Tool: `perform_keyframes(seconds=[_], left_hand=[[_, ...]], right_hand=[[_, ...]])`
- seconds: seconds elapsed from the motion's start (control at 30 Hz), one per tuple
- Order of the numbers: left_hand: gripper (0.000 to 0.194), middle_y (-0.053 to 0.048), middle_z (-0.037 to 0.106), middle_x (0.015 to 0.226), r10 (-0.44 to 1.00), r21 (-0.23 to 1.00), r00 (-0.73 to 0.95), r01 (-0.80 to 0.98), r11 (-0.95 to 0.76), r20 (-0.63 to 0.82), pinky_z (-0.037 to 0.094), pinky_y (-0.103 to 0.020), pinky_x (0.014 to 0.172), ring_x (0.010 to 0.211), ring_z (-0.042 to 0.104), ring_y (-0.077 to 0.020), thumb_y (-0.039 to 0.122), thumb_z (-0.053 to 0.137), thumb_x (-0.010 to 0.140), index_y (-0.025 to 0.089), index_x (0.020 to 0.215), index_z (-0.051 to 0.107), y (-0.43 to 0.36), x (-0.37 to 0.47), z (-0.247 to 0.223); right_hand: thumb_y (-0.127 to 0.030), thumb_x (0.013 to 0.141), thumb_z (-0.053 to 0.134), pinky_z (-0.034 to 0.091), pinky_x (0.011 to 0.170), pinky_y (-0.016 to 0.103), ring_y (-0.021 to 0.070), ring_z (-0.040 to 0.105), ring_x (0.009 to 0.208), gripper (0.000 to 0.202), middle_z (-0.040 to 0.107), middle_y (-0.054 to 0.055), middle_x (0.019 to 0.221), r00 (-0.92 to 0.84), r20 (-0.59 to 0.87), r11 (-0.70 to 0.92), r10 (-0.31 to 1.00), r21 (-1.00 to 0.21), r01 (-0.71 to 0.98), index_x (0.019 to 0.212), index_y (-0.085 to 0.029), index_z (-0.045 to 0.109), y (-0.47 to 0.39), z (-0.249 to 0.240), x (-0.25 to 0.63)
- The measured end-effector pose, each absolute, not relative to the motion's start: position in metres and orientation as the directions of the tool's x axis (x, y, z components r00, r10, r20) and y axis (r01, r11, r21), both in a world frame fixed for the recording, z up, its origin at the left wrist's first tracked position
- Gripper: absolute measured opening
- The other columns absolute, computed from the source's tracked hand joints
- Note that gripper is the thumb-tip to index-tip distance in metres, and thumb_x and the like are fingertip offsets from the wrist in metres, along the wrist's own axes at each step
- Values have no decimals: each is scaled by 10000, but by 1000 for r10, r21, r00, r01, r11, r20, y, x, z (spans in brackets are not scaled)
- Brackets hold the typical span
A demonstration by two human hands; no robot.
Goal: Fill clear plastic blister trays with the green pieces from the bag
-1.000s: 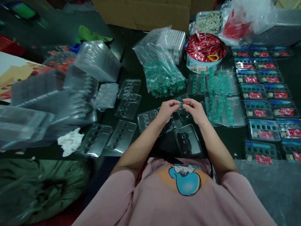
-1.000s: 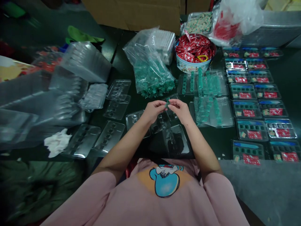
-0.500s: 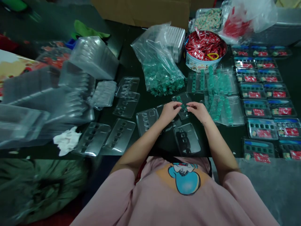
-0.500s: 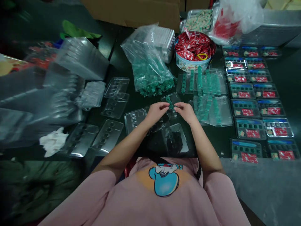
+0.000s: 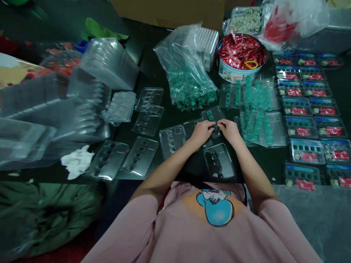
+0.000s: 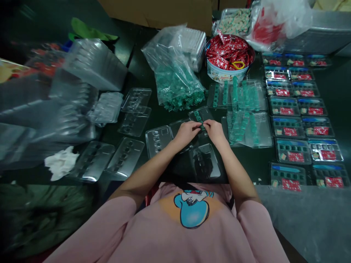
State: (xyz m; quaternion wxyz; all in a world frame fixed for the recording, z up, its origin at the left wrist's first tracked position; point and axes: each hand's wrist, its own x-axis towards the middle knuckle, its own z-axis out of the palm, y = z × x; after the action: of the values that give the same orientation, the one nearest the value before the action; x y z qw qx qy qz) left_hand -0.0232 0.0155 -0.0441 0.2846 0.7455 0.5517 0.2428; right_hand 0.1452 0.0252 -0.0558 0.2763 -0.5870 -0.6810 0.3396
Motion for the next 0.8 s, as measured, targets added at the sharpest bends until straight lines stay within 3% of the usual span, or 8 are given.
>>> perform_keyframes(seconds=[0.17, 0.47, 0.6, 0.7, 0.8], left_hand=[[197, -72, 728, 981, 949, 655, 307, 702, -281, 77, 506, -316, 838, 905, 663, -210, 226, 684, 822, 203, 1007, 747, 16, -19, -46], [177, -101, 711, 940, 928, 526, 365, 778, -344, 67, 493, -307, 797, 895, 655, -206, 192, 582, 896, 162, 933, 753, 18, -7, -54], [140, -78, 716, 891, 920, 553, 390, 759, -345, 40, 489, -299, 775, 852, 653, -197, 204, 618, 871, 170, 905, 750, 21, -12, -45], [148, -58, 701, 859, 949, 607, 291, 734, -305, 126, 491, -298, 770, 813, 641, -187, 270, 652, 857, 174, 929, 739, 37, -35, -38], [200, -84, 669, 997, 957, 582, 79, 779, -233, 278, 487, -325, 836, 904, 621, -202, 228, 627, 863, 162, 1036, 702, 64, -67, -39]], right_hand=[[-182, 847, 548, 490, 789, 303, 183, 653, 801, 184, 723, 44, 876, -162, -2, 112, 987, -712, 693, 887, -216, 725, 26, -55, 146], [-166, 828, 579, 471, 771, 274, 171, 655, 790, 141, 728, 30, 826, -138, -41, 75, 990, -667, 741, 849, -206, 712, 25, -51, 142], [-154, 816, 583, 456, 748, 271, 172, 651, 776, 134, 720, 24, 796, -162, -64, 82, 985, -651, 755, 823, -209, 705, 29, -44, 143], [-200, 832, 575, 446, 724, 277, 173, 637, 749, 126, 713, 23, 800, -144, -2, 106, 990, -665, 739, 852, -212, 700, 33, -37, 146], [-232, 839, 562, 439, 707, 282, 172, 619, 720, 139, 705, 25, 803, -106, 57, 116, 993, -678, 726, 872, -208, 695, 38, -34, 146]])
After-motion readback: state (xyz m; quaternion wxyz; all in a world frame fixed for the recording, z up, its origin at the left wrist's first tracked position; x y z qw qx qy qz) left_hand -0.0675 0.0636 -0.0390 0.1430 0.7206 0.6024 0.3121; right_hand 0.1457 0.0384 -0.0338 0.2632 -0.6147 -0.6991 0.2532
